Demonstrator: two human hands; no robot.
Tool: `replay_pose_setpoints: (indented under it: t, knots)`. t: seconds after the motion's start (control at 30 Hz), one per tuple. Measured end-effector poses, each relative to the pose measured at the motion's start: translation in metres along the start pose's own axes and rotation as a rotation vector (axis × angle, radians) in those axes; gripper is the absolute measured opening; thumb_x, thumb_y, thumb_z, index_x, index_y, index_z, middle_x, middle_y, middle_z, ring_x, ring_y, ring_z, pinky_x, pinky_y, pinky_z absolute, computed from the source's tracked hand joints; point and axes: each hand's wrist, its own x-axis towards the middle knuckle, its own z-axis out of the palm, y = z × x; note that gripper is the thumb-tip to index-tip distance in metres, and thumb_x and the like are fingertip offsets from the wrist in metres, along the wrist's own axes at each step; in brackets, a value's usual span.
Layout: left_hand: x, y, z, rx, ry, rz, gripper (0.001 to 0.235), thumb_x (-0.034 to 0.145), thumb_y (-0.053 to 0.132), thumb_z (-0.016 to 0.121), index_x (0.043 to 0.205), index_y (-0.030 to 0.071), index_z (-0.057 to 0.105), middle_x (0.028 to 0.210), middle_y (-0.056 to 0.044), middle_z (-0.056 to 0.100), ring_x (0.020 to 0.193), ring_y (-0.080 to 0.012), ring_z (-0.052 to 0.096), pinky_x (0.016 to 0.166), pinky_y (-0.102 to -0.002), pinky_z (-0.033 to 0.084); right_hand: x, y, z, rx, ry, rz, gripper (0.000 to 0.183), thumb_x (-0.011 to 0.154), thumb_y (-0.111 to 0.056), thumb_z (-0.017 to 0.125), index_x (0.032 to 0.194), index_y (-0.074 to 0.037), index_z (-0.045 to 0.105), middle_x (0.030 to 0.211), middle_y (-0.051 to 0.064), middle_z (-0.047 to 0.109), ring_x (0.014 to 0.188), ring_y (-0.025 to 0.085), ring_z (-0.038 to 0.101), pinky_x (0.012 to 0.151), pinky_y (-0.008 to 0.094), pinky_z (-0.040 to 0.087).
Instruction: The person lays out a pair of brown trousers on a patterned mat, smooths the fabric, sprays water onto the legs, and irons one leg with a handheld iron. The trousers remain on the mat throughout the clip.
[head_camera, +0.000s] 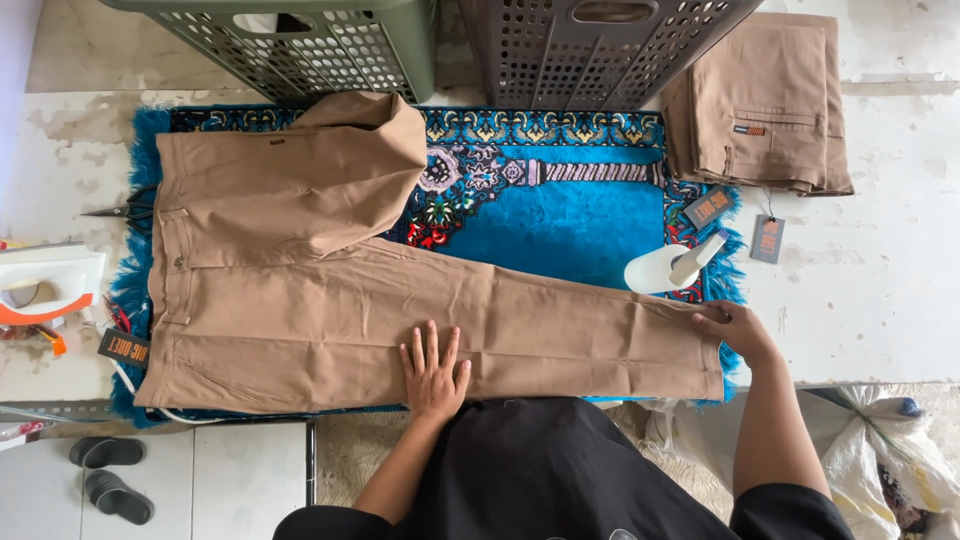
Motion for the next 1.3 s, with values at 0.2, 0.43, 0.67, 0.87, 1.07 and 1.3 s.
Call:
replay_pose_setpoints:
  t: [0.2, 0.43, 0.67, 0.87, 1.07, 1.3]
  knots:
    - [0.0, 0.001, -0.002, 0.015, 0.022, 0.009, 0.065, 0.101, 0.054, 0.038, 0.161, 0.03, 0.03, 0.169, -0.015, 0.017, 0.156, -0.0404, 0.008, 0.121, -0.062, 0.002, 0.015, 0.038, 0.019, -0.105, 0.231, -0.035, 0.046, 0.087, -0.062, 0.08, 0.116, -0.027, 0.076, 0.099, 0.014, 0.076, 0.102, 0.04, 0.071, 0.089, 0.05, 0.055]
    - [0.0, 0.002, 0.0, 0.062, 0.037, 0.029, 0.065, 0.1, 0.053, 0.038, 0.16, 0.029, 0.032, 0.168, -0.017, 0.02, 0.155, -0.0455, 0.01, 0.12, -0.065, 0.007, -0.024, -0.008, 0.035, -0.095, 0.404, 0.141, 0.062, 0.097, -0.059, 0.068, 0.147, -0.026, 0.052, 0.117, 0.026, 0.072, 0.117, 0.046, 0.064, 0.101, 0.057, 0.049]
    - [-0.001, 0.003, 0.003, 0.088, 0.063, 0.048, 0.065, 0.1, 0.051, 0.038, 0.16, 0.027, 0.032, 0.168, -0.017, 0.021, 0.154, -0.0472, 0.01, 0.119, -0.066, 0.006, -0.042, 0.004, 0.032, -0.057, 0.361, 0.027, 0.063, 0.096, -0.039, 0.072, 0.153, -0.024, 0.049, 0.126, 0.024, 0.068, 0.119, 0.045, 0.063, 0.101, 0.057, 0.048]
    - [0.0, 0.002, 0.003, 0.084, 0.092, 0.052, 0.065, 0.1, 0.051, 0.039, 0.16, 0.026, 0.034, 0.168, -0.016, 0.023, 0.155, -0.0468, 0.011, 0.119, -0.066, 0.007, -0.062, -0.022, 0.042, -0.158, 0.485, 0.005, 0.076, 0.1, -0.037, 0.07, 0.163, -0.019, 0.033, 0.119, 0.027, 0.066, 0.113, 0.051, 0.062, 0.097, 0.063, 0.05]
    - [0.0, 0.002, 0.001, 0.067, 0.085, 0.052, 0.064, 0.1, 0.05, 0.04, 0.159, 0.026, 0.035, 0.168, -0.017, 0.023, 0.154, -0.0473, 0.012, 0.119, -0.066, 0.007, -0.09, -0.042, 0.04, -0.224, 0.452, 0.15, 0.081, 0.104, -0.064, 0.047, 0.168, -0.021, 0.021, 0.125, 0.024, 0.064, 0.114, 0.048, 0.064, 0.095, 0.061, 0.05]
    - [0.0, 0.002, 0.003, 0.069, 0.077, 0.043, 0.064, 0.101, 0.05, 0.039, 0.16, 0.027, 0.033, 0.169, -0.016, 0.021, 0.155, -0.0462, 0.01, 0.119, -0.066, 0.005, -0.096, 0.024, 0.068, -0.431, 0.414, 0.348, 0.081, 0.104, -0.081, 0.034, 0.16, -0.023, 0.047, 0.107, 0.03, 0.076, 0.103, 0.049, 0.072, 0.084, 0.055, 0.055]
